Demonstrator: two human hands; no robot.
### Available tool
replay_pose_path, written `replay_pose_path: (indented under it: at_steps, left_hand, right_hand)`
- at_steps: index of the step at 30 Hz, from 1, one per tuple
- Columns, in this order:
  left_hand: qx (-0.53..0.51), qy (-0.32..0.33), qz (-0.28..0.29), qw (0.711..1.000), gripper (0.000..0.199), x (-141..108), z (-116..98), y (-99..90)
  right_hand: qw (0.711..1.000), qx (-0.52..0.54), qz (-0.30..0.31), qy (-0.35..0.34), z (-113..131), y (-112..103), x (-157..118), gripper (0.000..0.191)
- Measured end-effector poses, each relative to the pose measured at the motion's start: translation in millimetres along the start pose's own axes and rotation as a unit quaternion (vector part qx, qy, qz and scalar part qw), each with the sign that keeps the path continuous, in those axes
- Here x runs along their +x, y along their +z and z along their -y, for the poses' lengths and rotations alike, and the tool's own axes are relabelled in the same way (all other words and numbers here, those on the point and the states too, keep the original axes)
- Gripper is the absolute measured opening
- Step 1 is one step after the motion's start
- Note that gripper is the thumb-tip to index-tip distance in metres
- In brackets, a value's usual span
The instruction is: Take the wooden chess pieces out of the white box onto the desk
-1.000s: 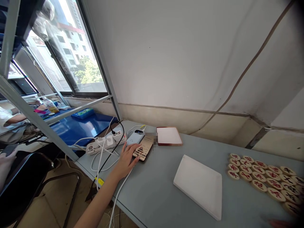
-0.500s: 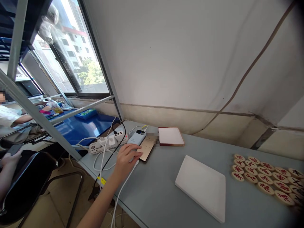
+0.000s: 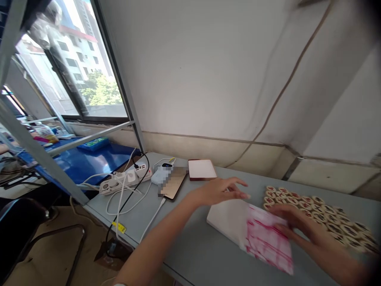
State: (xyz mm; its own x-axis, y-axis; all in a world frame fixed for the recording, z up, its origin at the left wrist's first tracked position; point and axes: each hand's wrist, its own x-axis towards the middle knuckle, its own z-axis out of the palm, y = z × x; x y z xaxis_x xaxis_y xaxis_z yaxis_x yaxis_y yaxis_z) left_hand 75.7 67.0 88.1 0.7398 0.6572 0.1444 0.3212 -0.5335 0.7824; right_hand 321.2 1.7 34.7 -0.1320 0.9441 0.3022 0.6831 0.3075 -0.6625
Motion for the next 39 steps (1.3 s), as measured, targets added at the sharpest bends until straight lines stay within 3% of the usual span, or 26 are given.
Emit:
replay_pose_path:
  at_steps: [2,4,10,16,23,31,35,39]
  left_hand:
    - [-0.022,-0.028,0.007,0.999,0.051,13,6,1.4]
    - [-0.017,-0.04,-0.003,0.999,0.051,19,16,6.3]
    - [0.098,-0.034,0.018,0.994,0.035,13,46,21.3]
    - [0.224,-0.024,0.026,0.974,0.027,6,45,22.9]
    - [0.263,-0.008,0.008,0.965,0.018,9,43,33.6]
    - [0.374,0.047,-0.041,0.925,0.017,10,56,38.7]
    - [0.355,0.022,-0.079,0.931,0.031,9,53,35.5]
    - [0.285,0.015,-0.067,0.956,0.033,9,57,35.5]
  right_hand:
    - [0.994,0.084,0.067,0.009,7,9,15,0.035]
    - [0.991,0.102,0.08,0.019,11,23,26,0.034]
    - [0.998,0.04,0.037,-0.012,5,60,19,0.034]
    - [0.992,-0.025,0.073,-0.097,11,61,8,0.038]
    - [0.993,-0.076,0.025,-0.092,6,62,7,0.044]
    - [0.987,-0.076,0.013,-0.14,-6,66,11,0.031]
    - [0.984,-0.1,0.016,-0.148,-16,68,12,0.027]
    - [0.982,-0.115,0.038,-0.141,-20,67,10,0.031]
